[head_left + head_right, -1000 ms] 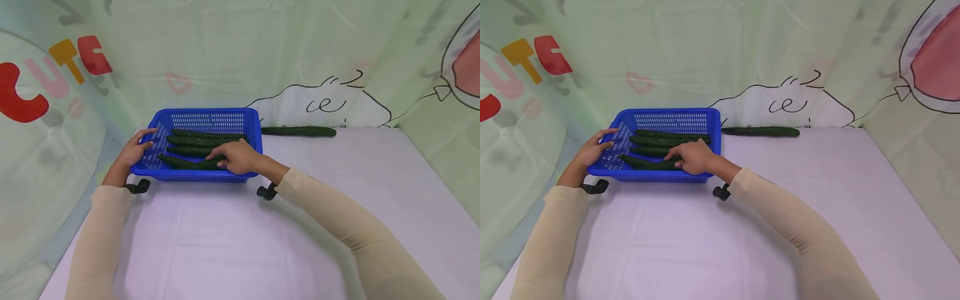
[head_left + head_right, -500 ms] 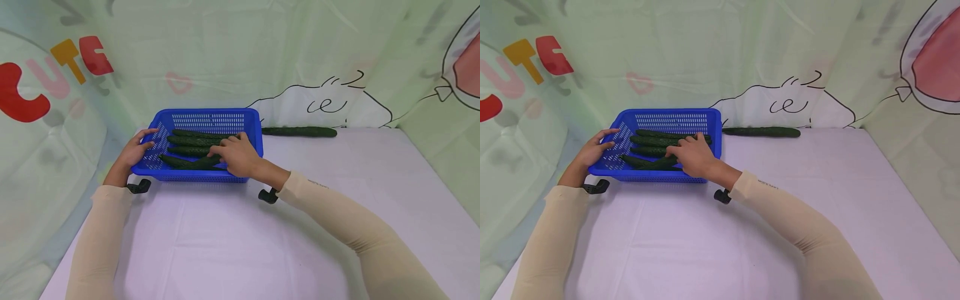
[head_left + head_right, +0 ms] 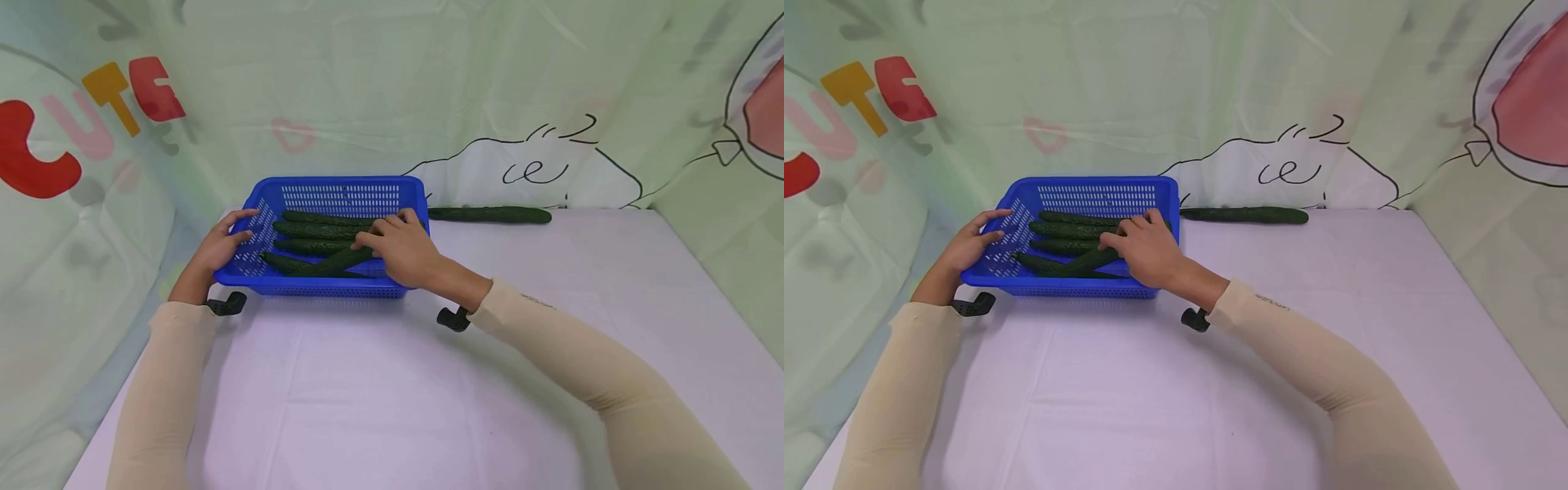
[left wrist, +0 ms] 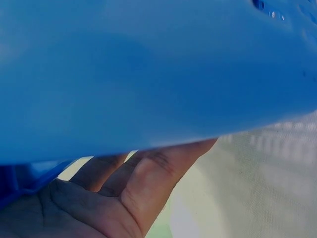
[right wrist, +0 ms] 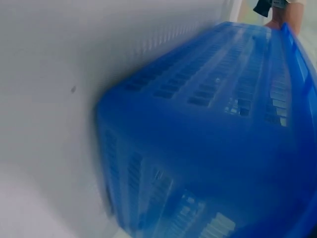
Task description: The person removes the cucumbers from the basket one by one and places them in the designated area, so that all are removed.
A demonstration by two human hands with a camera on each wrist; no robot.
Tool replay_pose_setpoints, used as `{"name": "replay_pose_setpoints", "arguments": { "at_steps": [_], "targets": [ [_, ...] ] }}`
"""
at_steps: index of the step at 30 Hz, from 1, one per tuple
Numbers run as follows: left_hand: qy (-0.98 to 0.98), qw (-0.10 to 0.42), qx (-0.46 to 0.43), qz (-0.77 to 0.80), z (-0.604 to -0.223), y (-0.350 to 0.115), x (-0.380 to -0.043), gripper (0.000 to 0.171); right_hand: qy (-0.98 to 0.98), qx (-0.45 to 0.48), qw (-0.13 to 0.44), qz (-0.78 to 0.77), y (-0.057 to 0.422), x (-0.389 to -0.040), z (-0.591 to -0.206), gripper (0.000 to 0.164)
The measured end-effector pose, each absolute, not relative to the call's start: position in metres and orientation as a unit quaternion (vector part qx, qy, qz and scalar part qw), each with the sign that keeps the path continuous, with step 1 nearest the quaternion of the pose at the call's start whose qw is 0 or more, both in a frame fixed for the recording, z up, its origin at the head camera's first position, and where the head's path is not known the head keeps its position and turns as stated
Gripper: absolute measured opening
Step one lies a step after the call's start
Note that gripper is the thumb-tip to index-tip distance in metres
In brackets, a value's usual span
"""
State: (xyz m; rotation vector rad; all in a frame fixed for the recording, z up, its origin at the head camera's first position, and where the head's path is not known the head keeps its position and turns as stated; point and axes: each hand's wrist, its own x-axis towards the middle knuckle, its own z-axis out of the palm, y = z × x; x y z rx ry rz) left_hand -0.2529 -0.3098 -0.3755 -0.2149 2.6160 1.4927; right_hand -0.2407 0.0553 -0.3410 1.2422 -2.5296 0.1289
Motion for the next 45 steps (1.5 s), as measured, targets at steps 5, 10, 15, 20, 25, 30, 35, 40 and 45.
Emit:
{"name": "replay_pose_setpoints", "arguments": {
  "at_steps": [5, 10, 15, 20, 25, 30, 35, 40, 45],
  "targets": [
    [0.864, 0.060, -0.070, 0.495, -0.374, -0.308, -0.252, 0.049, -0.883, 0.429, 0.174, 0.075, 0.074, -0.244, -0.338, 0.039],
    [0.863, 0.060, -0.068, 0.497, -0.373, -0.308, -0.251, 0.049, -0.888, 0.408, 0.186, 0.101, 0.094, -0.247, -0.334, 0.040],
    [0.864, 0.063, -0.068, 0.495, -0.373, -0.308, -0.251, 0.050, -0.890, 0.382, 0.203, 0.144, 0.113, -0.249, -0.328, 0.035],
    [0.864, 0.065, -0.069, 0.494, -0.373, -0.308, -0.251, 0.050, -0.891, 0.353, 0.211, 0.192, 0.136, -0.254, -0.326, 0.038],
    [0.864, 0.064, -0.069, 0.495, -0.374, -0.308, -0.251, 0.050, -0.898, 0.328, 0.206, 0.211, 0.163, -0.261, -0.325, 0.035],
    [0.863, 0.063, -0.069, 0.497, -0.374, -0.308, -0.250, 0.050, -0.904, 0.309, 0.207, 0.210, 0.191, -0.266, -0.323, 0.031],
    [0.863, 0.060, -0.068, 0.496, -0.373, -0.308, -0.249, 0.050, -0.912, 0.287, 0.203, 0.214, 0.217, -0.273, -0.321, 0.033],
    [0.864, 0.059, -0.069, 0.496, -0.373, -0.309, -0.249, 0.049, -0.925, 0.248, 0.186, 0.220, 0.240, -0.281, -0.322, 0.035],
    [0.861, 0.060, -0.070, 0.500, -0.375, -0.308, -0.249, 0.049, -0.935, 0.211, 0.168, 0.231, 0.260, -0.291, -0.325, 0.036]
  ]
}}
